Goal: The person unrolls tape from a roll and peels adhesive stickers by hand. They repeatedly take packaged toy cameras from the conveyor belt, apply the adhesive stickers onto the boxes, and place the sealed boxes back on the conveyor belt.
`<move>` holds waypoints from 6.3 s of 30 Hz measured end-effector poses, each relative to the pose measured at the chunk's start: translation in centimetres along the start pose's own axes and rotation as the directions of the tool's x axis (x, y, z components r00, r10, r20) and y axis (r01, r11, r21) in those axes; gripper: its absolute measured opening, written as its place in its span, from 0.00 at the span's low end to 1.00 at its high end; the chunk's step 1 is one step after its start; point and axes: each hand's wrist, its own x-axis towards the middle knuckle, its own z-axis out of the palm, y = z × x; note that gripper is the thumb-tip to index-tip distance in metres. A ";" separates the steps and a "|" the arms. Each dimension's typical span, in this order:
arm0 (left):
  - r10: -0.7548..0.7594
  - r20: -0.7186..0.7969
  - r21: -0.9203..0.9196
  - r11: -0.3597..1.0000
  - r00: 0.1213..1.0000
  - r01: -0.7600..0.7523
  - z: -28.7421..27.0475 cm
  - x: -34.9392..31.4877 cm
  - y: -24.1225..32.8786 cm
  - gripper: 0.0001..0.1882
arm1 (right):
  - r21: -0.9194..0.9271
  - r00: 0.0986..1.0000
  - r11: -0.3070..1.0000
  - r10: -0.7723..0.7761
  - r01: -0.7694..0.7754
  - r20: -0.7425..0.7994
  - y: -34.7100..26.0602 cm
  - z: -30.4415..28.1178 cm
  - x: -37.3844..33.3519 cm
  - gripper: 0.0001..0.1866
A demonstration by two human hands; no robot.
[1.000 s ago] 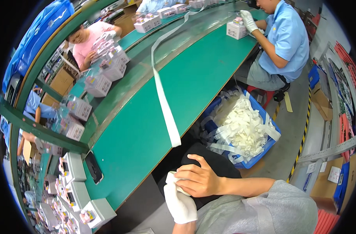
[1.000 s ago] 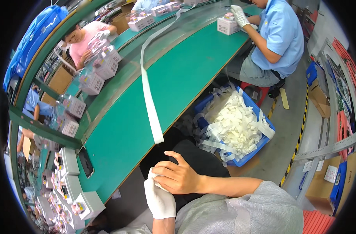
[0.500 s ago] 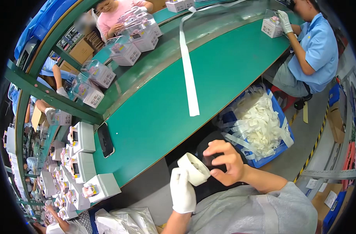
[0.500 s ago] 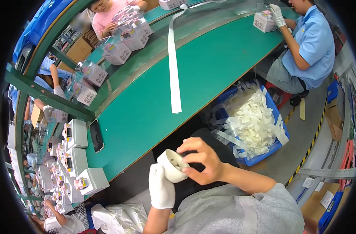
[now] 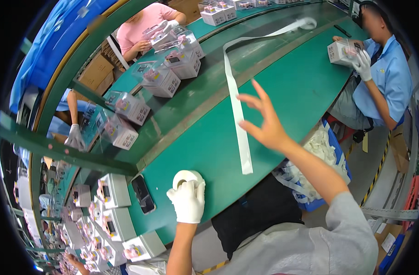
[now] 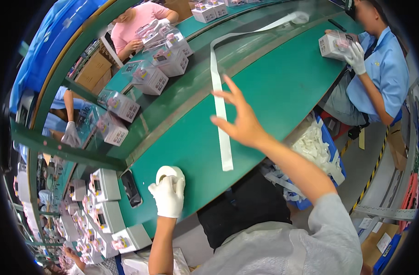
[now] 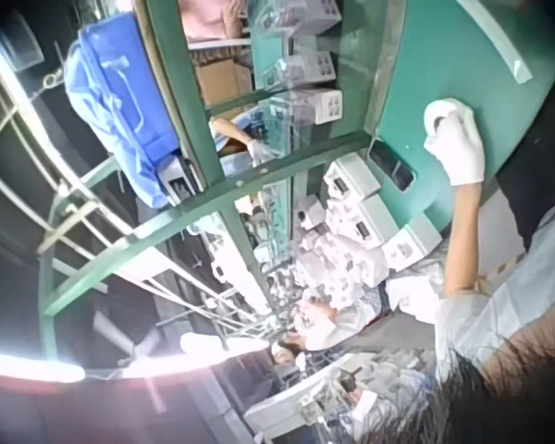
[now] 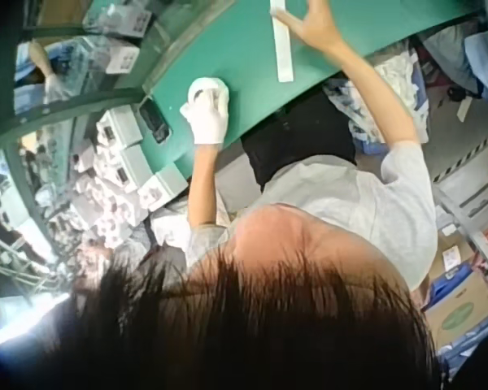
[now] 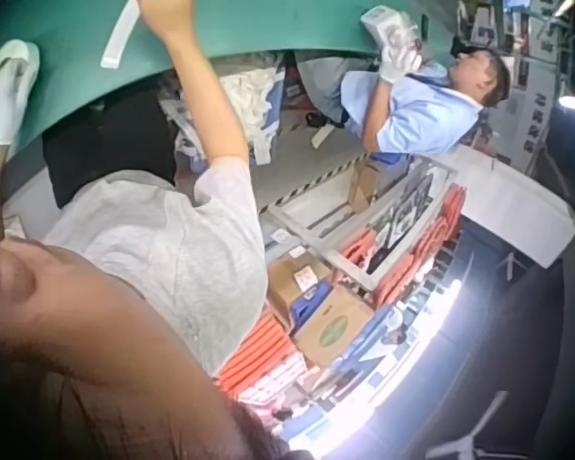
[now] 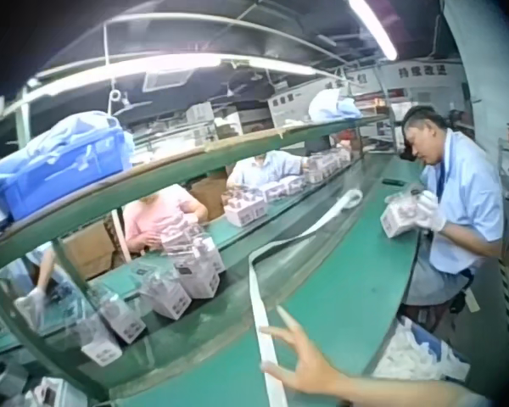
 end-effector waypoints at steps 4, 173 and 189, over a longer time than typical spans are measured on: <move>-0.092 -0.033 0.102 0.990 0.995 0.095 1.4 2.8 -1.3 0.17 | -0.023 0.996 0.996 0.084 -0.084 -0.030 8.2 4.4 13.2 0.61; -0.667 -0.077 -0.922 0.331 0.741 0.202 -13.9 -13.6 -5.9 0.07 | 0.086 0.606 0.975 -0.196 0.206 0.771 -3.7 7.9 -3.9 0.09; -0.896 -0.010 -0.892 -0.192 -0.443 0.410 -7.2 -68.2 -19.4 0.13 | -0.859 0.899 0.509 0.347 0.059 0.267 -9.5 -21.4 -13.2 0.06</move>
